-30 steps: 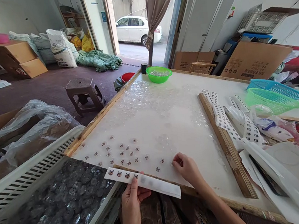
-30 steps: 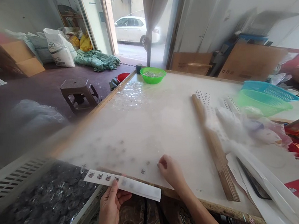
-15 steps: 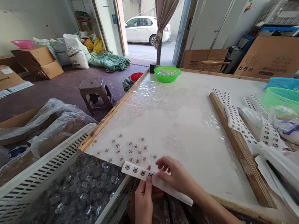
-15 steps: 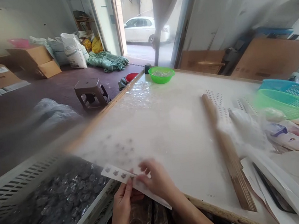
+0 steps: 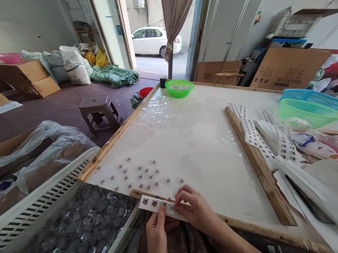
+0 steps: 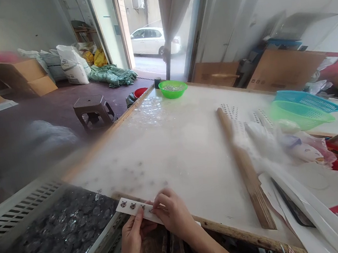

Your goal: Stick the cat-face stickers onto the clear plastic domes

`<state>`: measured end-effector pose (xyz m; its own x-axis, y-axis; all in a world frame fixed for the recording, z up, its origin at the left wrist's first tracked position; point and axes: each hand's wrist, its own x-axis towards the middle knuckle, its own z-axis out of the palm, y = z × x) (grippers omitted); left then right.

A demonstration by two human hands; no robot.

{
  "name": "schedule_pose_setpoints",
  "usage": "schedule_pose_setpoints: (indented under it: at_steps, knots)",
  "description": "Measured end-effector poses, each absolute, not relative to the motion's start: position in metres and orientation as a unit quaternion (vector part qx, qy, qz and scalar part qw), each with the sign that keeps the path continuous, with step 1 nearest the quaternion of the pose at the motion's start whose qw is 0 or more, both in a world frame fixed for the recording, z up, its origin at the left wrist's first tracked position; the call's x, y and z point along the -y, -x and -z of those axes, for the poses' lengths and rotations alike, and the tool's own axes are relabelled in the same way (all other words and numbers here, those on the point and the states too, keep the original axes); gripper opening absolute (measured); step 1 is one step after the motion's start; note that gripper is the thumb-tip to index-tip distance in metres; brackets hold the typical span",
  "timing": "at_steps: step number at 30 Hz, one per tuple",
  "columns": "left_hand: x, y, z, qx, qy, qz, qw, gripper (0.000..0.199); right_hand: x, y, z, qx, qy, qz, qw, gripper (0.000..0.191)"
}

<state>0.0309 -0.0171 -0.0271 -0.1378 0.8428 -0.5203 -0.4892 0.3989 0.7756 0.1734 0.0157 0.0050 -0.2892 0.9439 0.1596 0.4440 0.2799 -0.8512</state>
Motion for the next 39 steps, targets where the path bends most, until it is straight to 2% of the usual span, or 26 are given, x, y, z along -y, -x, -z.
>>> schedule_pose_setpoints:
  at_steps: [6, 10, 24, 32, 35, 37, 39]
  knots:
    - [0.014, -0.026, 0.02, -0.542, -0.134, -0.51, 0.654, 0.057, -0.058, -0.239, 0.012, 0.539, 0.623, -0.387, 0.414, 0.031]
    - [0.012, -0.025, 0.017, -0.55, -0.117, -0.513, 0.648, 0.062, -0.073, -0.278, 0.023, 0.481, 0.678, -0.404, 0.382, 0.037]
    - [0.009, -0.027, 0.019, -0.554, -0.103, -0.55, 0.617, 0.055, -0.071, -0.276, 0.029, 0.538, 0.7, -0.385, 0.268, 0.022]
    - [0.009, -0.028, 0.019, -0.551, -0.109, -0.556, 0.612, 0.055, -0.065, -0.265, 0.028, 0.628, 0.707, -0.256, 0.2, 0.013]
    - [0.01, -0.024, 0.018, -0.545, -0.12, -0.526, 0.642, 0.057, -0.06, -0.259, 0.027, 0.624, 0.717, -0.24, 0.196, 0.012]
    - [0.011, -0.023, 0.018, -0.54, -0.13, -0.514, 0.653, 0.057, -0.056, -0.253, 0.028, 0.611, 0.72, -0.257, 0.207, 0.019]
    - [0.012, -0.024, 0.017, -0.541, -0.141, -0.519, 0.647, 0.06, -0.052, -0.244, 0.027, 0.62, 0.703, -0.281, 0.207, 0.015]
